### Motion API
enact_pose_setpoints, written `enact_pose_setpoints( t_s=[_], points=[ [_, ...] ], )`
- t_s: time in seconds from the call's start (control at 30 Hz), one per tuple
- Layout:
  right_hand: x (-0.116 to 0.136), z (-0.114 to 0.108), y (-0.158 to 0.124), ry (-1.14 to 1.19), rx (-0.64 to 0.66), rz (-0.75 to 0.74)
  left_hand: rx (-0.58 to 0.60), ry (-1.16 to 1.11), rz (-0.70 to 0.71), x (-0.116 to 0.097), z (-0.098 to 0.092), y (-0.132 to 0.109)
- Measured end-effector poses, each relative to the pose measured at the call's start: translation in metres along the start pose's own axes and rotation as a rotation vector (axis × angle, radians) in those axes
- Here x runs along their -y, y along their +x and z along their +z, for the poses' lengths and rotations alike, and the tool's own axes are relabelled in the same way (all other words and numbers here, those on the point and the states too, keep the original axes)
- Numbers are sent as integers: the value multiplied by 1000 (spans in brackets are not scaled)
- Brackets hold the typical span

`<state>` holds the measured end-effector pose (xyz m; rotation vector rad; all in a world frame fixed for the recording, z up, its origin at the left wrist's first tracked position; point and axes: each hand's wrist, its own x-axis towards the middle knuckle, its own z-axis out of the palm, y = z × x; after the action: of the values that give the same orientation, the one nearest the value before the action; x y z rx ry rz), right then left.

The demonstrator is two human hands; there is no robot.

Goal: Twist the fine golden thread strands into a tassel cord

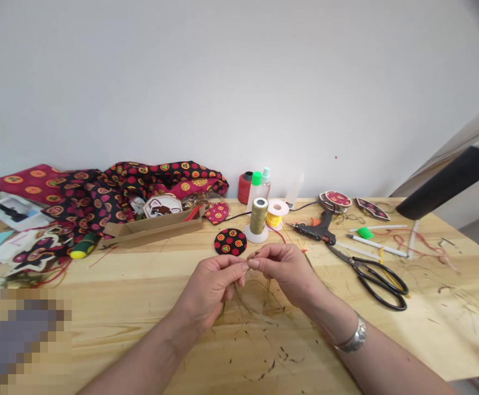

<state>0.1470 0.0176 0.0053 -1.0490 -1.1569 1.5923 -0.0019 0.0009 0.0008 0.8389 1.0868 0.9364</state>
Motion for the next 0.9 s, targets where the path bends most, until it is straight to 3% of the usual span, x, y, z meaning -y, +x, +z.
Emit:
enact_pose_setpoints(
  t_s=[0.43, 0.63, 0.77, 0.9],
  points=[
    [1, -7, 2, -223, -30, -57, 19, 93, 33, 0, -1, 0],
    [1, -9, 5, -327, -75, -118, -95, 279, 71, -4, 0, -1],
    [1, -10, 5, -444, -106, -189, -184, 386, 173, -8, -1, -2],
    [1, -10, 4, -516, -116, -221, -153, 372, 203, -8, -1, -4]
  ],
)
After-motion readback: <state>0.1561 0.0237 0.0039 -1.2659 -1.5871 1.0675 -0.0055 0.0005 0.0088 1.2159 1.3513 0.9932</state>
